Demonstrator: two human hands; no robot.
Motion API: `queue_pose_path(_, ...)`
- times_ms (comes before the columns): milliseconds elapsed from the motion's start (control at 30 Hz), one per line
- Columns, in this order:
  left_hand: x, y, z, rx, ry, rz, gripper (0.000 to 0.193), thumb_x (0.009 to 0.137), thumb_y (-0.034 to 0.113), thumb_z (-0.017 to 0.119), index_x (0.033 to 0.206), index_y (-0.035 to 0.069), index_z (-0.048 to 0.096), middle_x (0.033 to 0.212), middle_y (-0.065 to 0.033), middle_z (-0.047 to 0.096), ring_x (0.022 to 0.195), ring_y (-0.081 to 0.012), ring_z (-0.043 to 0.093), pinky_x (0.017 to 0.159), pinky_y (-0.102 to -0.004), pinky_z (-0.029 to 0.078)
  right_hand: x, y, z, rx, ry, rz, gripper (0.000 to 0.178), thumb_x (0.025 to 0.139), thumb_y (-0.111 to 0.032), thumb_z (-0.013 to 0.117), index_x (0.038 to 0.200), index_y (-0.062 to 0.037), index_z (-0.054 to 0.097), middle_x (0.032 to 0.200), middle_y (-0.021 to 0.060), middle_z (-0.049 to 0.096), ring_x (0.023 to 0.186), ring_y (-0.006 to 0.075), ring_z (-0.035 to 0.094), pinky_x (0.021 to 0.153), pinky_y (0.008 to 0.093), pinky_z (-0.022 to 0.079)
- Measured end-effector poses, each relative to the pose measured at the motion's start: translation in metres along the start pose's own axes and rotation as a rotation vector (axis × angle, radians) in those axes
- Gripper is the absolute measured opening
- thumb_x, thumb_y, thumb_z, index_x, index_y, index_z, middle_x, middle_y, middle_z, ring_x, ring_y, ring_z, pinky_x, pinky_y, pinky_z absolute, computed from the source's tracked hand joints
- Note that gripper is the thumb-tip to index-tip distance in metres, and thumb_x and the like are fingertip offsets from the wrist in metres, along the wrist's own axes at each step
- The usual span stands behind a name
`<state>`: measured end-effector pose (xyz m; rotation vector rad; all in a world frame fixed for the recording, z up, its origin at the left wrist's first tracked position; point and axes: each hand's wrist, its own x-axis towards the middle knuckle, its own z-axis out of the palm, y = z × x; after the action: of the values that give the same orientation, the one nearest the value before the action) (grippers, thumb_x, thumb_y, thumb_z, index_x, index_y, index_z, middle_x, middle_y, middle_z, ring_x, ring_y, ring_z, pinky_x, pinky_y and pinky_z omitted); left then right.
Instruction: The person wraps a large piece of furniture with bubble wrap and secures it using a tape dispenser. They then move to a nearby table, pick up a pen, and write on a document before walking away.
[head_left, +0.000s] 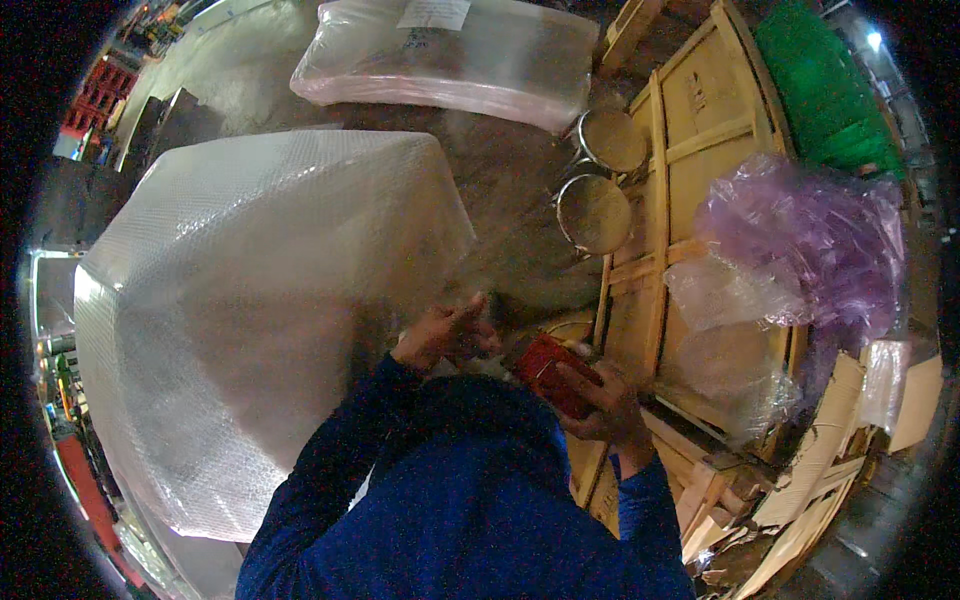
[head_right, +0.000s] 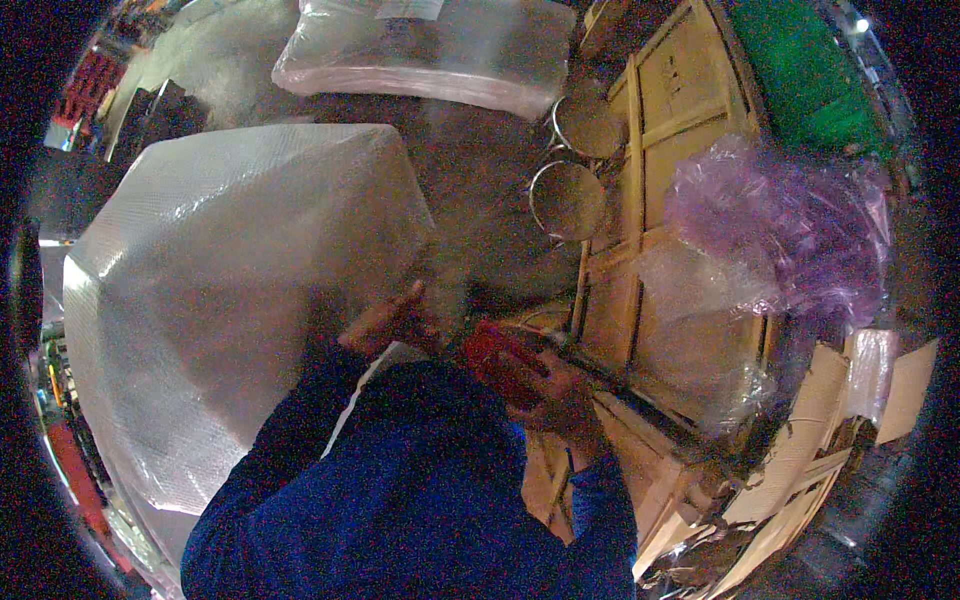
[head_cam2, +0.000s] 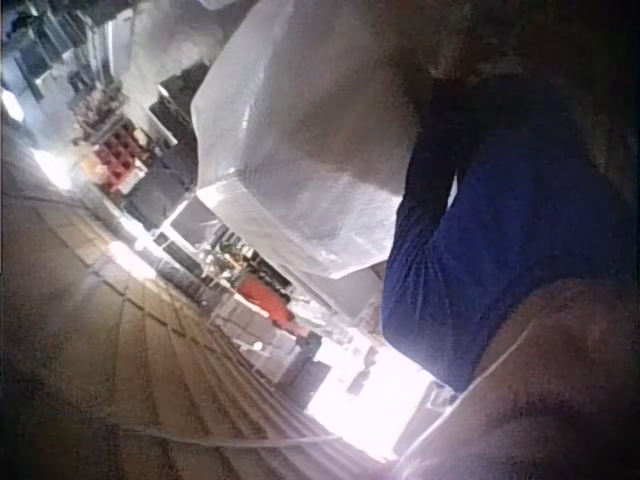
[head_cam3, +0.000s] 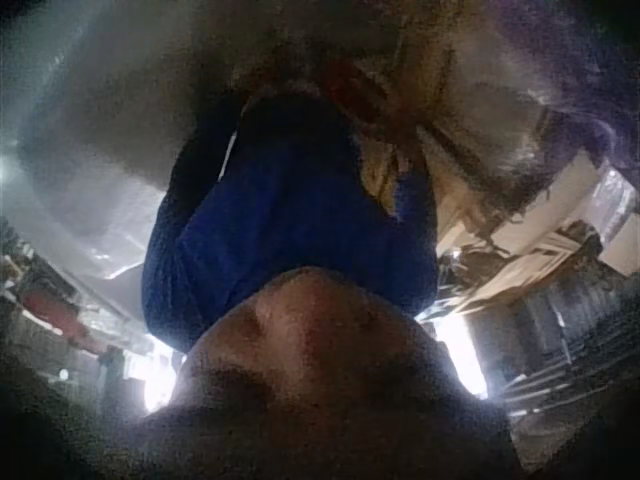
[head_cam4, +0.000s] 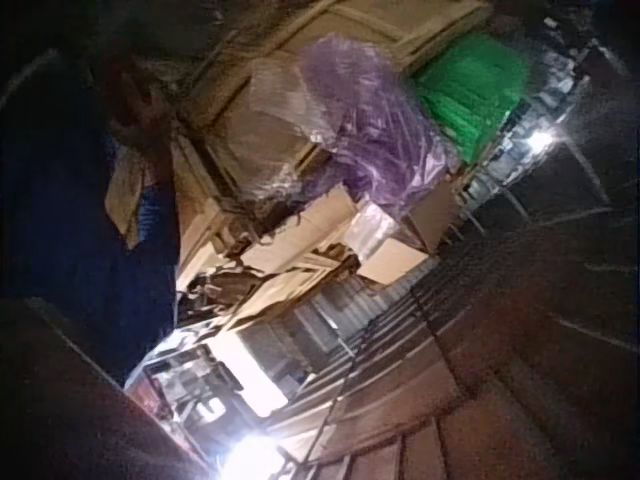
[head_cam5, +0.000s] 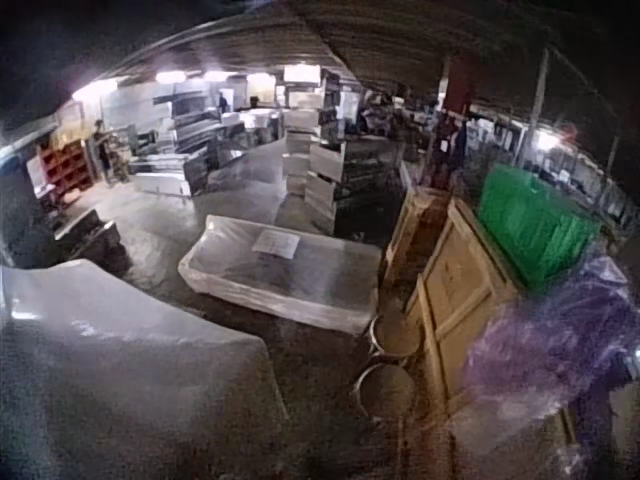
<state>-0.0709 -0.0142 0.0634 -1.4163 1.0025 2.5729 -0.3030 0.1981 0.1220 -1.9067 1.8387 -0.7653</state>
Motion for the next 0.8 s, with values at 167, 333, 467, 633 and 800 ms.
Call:
queue_pose_path(167,0.0,0.022,-0.013,0.087,-0.086,0.066,0.067,0.096,0.056,0.059,0.126,-0.005,0.061,0.112,-0.015,0.071,0.102,-0.0275,0.071,0.081,-0.0386,0.058,0.013,0.026,0.002,0.023,-0.058,0.012,0.081,0.057,-0.029,0.086,0.135,-0.0282,0.064,0.097,0.0173,0.065,0.082,0.0384,0.069,0.074,0.0478,0.059)
queue_pose_path(333,0.01,0.033,-0.021,-0.135,-0.107,-0.071,0.056,0.098,0.045,0.064,0.128,-0.002,0.061,0.115,-0.0141,0.071,0.104,-0.025,0.07,0.083,-0.0351,0.057,0.03,0.046,0.004,0.141,-0.057,0.01,0.086,0.052,-0.027,0.087,0.135,-0.0276,0.063,0.105,0.019,0.064,0.087,0.0387,0.07,0.075,0.0471,0.06)
queue_pose_path(467,0.02,0.038,-0.017,0.174,0.055,0.087,0.042,0.098,0.036,0.066,0.118,-0.001,0.067,0.107,-0.011,0.074,0.096,-0.0209,0.071,0.077,-0.0321,0.056,0.043,0.071,0.013,0.114,-0.051,-0.005,0.09,0.049,-0.026,0.087,0.136,-0.0273,0.062,0.114,0.0202,0.064,0.096,0.0384,0.069,0.079,0.0475,0.06)
queue_pose_path(633,0.043,0.068,-0.019,0.327,0.263,0.237,0.03,0.099,0.03,0.065,0.104,0.001,0.072,0.093,-0.0092,0.075,0.081,-0.0176,0.071,0.068,-0.0307,0.054,0.06,0.12,0.053,0.231,-0.031,-0.022,0.085,0.058,-0.027,0.087,0.138,-0.0265,0.059,0.124,0.0187,0.063,0.105,0.0365,0.067,0.087,0.0453,0.058)
queue_pose_path(800,0.119,0.135,-0.068,1.268,0.47,0.661,0.024,0.097,0.027,0.063,0.093,0.005,0.071,0.086,-0.0083,0.071,0.073,-0.0193,0.066,0.066,-0.0374,0.05,0.109,0.137,0.122,0.724,-0.013,0.198,0.07,0.074,-0.028,0.08,0.14,-0.0234,0.057,0.114,0.0143,0.067,0.092,0.0308,0.069,0.079,0.0418,0.058)
